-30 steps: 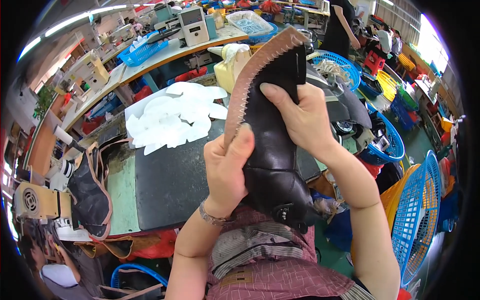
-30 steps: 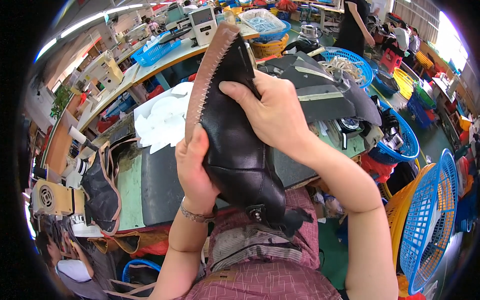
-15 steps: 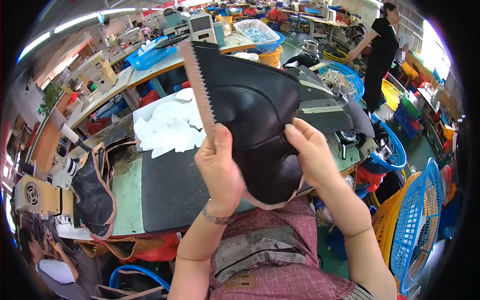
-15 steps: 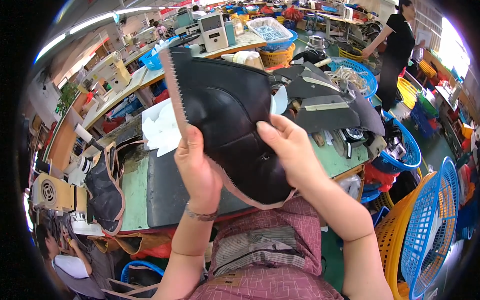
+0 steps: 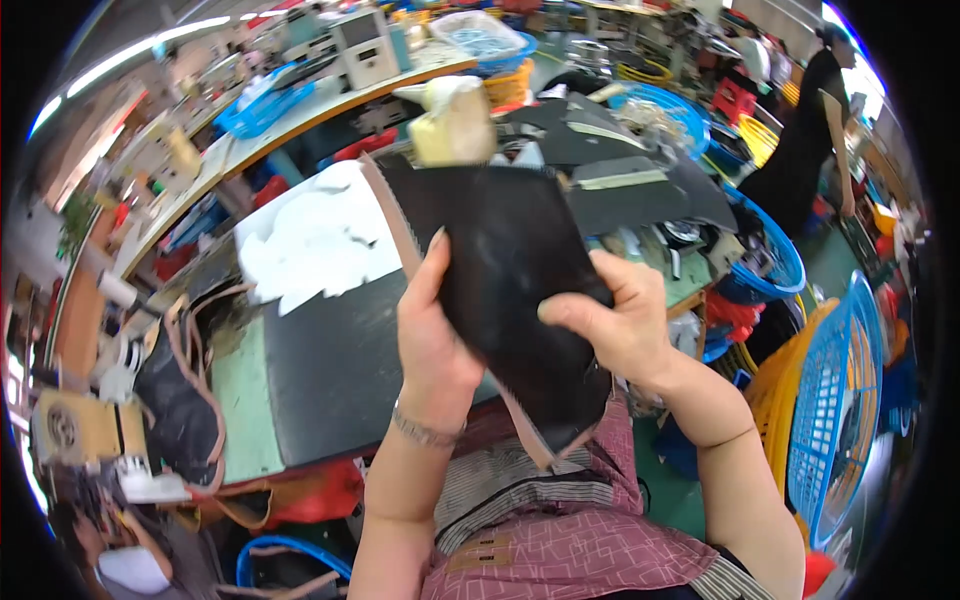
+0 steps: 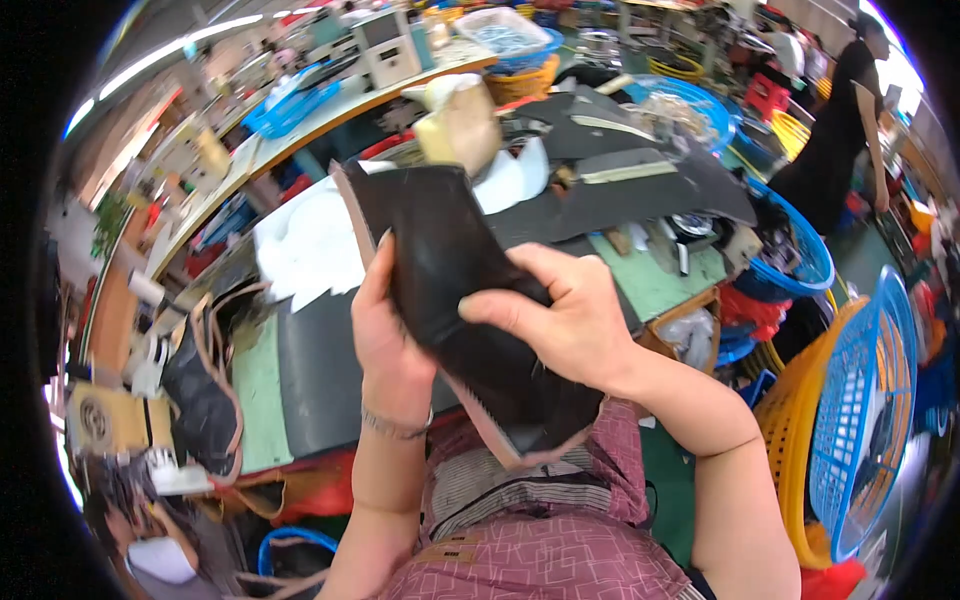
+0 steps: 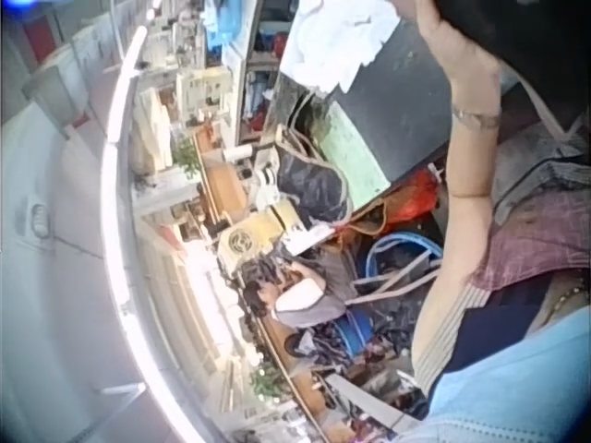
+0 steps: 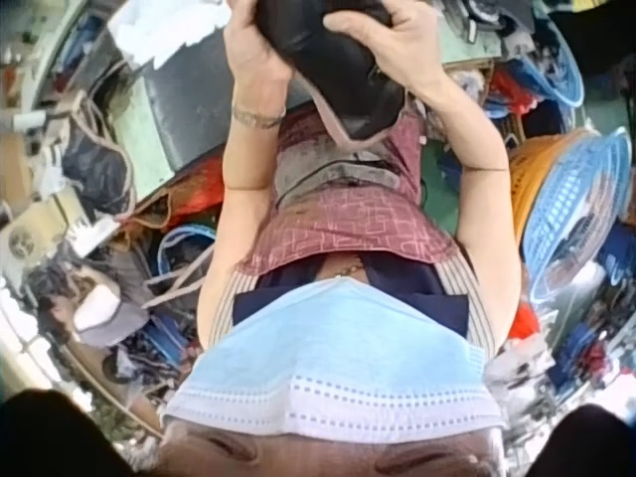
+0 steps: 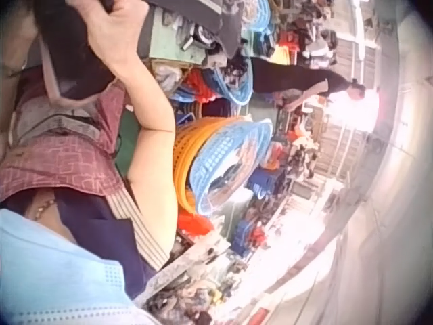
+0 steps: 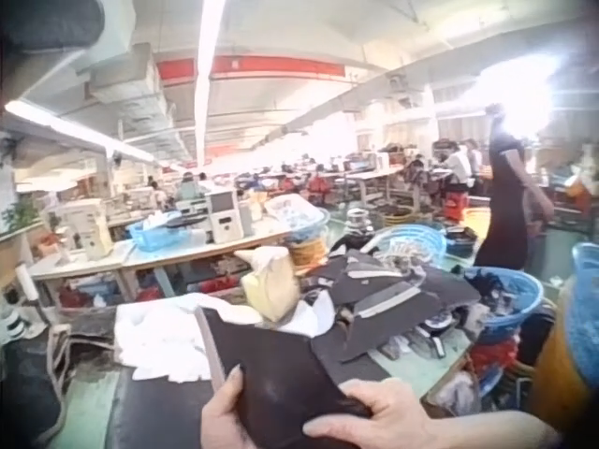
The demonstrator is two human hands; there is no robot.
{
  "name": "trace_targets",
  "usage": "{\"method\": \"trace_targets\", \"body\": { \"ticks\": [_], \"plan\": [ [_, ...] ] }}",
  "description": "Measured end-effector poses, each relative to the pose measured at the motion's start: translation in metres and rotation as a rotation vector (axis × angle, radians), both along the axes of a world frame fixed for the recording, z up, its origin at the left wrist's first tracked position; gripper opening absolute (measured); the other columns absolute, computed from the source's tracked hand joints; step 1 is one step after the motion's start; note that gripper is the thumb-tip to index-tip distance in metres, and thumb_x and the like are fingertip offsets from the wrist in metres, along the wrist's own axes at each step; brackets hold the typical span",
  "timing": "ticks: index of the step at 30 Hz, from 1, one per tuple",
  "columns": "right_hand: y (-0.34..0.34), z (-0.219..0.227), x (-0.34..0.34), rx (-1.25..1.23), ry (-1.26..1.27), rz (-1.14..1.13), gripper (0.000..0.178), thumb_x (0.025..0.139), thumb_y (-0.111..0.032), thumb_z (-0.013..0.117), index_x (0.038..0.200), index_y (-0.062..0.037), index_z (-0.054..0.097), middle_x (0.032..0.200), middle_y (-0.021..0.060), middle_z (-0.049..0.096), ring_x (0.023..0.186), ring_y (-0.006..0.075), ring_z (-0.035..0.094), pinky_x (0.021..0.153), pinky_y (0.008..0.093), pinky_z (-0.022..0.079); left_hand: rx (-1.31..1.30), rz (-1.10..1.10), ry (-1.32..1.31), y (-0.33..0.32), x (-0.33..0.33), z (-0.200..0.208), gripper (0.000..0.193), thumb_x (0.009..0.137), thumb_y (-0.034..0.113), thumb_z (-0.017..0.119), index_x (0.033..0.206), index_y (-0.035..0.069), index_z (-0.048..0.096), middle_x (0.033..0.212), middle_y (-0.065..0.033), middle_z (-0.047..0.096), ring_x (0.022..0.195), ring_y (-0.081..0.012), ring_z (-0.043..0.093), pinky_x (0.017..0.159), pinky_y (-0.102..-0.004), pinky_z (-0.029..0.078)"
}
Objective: Assembling and aligning shoe upper components with lining and reinforcement materials.
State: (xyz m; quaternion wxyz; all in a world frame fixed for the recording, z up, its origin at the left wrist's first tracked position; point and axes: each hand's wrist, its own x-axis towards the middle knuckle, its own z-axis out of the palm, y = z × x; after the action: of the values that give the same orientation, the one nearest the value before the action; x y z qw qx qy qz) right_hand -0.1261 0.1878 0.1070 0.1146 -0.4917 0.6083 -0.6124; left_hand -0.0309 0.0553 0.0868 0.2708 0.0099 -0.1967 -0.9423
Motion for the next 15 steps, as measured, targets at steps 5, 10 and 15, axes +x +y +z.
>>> {"method": "trace_targets", "body": {
  "ticks": [5, 10, 15],
  "plan": [
    [0.063, 0.002, -0.056, 0.165, 0.218, 0.198, 0.021, 0.073, -0.019, 0.073, 0.08, -0.0016, 0.064, 0.059, 0.0111, 0.055, 0.049, 0.0117, 0.048, 0.05, 0.0256, 0.04, 0.054, -0.21, -0.173, 0.0, -0.029, -0.037, 0.031, 0.095, 0.026, 0.035, 0.112, 0.004, 0.05, 0.113, -0.0139, 0.057, 0.1, -0.0272, 0.056, 0.09, -0.0397, 0.044],
    [0.112, -0.033, -0.131, 0.424, -0.076, 0.202, 0.022, 0.075, -0.015, 0.071, 0.087, 0.0024, 0.063, 0.067, -0.0003, 0.057, 0.065, 0.0023, 0.047, 0.058, 0.0214, 0.041, -1.295, 0.342, -0.625, -0.017, -0.155, -0.082, 0.039, 0.08, 0.017, 0.057, 0.114, 0.002, 0.047, 0.109, -0.0164, 0.054, 0.1, -0.0279, 0.054, 0.085, -0.0361, 0.043],
    [0.11, -0.043, -0.158, 0.385, -0.388, 0.134, 0.022, 0.077, -0.012, 0.068, 0.091, 0.0043, 0.062, 0.078, -0.0034, 0.059, 0.074, 0.0035, 0.05, 0.068, 0.0209, 0.043, -2.657, 0.642, -0.164, 0.009, -0.256, -0.122, 0.068, 0.067, 0.013, 0.063, 0.13, 0.011, 0.036, 0.134, -0.0189, 0.035, 0.124, -0.038, 0.032, 0.1, -0.0523, 0.025]
  ]
}}
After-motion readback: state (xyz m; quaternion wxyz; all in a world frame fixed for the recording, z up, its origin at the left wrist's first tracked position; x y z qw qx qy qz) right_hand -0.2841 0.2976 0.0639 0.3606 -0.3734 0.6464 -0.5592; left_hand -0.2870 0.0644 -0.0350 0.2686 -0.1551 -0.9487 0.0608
